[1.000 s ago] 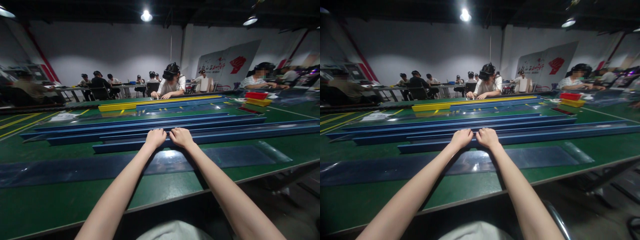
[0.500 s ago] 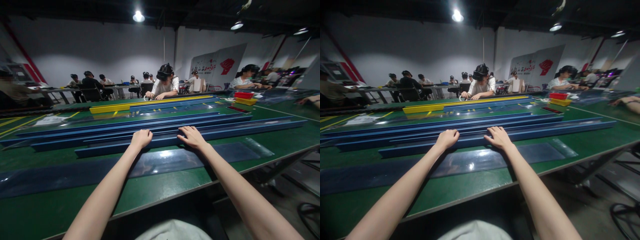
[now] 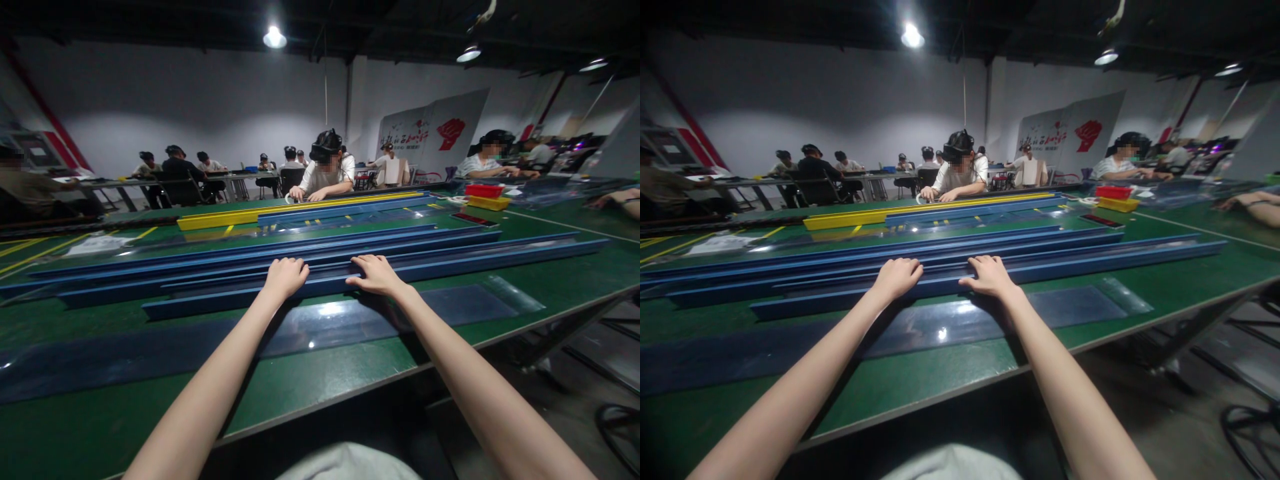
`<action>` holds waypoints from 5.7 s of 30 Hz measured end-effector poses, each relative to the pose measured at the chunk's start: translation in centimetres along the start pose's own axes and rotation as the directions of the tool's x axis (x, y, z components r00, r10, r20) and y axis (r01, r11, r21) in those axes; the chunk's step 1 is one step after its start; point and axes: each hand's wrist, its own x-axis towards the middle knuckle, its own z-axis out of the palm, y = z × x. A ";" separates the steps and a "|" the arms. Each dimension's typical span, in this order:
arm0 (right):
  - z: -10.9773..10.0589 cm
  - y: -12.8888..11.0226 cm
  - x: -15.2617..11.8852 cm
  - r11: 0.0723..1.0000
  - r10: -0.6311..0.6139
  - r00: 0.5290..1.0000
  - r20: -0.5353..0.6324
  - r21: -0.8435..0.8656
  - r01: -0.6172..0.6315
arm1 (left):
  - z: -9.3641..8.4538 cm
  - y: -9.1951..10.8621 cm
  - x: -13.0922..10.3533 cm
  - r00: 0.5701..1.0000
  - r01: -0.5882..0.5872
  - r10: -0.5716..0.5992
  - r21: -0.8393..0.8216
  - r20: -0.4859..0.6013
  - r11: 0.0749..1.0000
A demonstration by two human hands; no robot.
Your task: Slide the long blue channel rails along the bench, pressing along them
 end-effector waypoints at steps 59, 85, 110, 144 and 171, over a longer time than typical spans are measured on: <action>1.5 -4.3 1.3 0.992 -0.023 0.996 -0.081 0.119 0.033 | 2.2 1.4 0.9 0.986 0.105 -0.114 -0.072 -0.125 0.992; 2.5 -0.9 2.5 0.986 -0.134 0.983 -0.129 0.083 0.146 | 1.4 -4.2 -1.5 0.949 0.060 -0.091 -0.111 -0.301 0.992; 1.7 1.7 6.4 0.983 -0.181 0.984 0.006 -0.016 0.181 | 2.6 -7.0 0.6 0.973 0.180 -0.186 -0.054 -0.139 0.982; 5.4 3.7 15.9 0.975 -0.222 0.975 0.005 -0.019 0.223 | 6.2 -11.8 8.7 0.975 0.190 -0.195 -0.053 -0.109 0.980; 4.4 4.5 14.3 0.960 -0.269 0.963 0.004 0.085 0.268 | 5.2 -11.5 8.2 0.994 0.110 -0.109 -0.077 0.017 0.991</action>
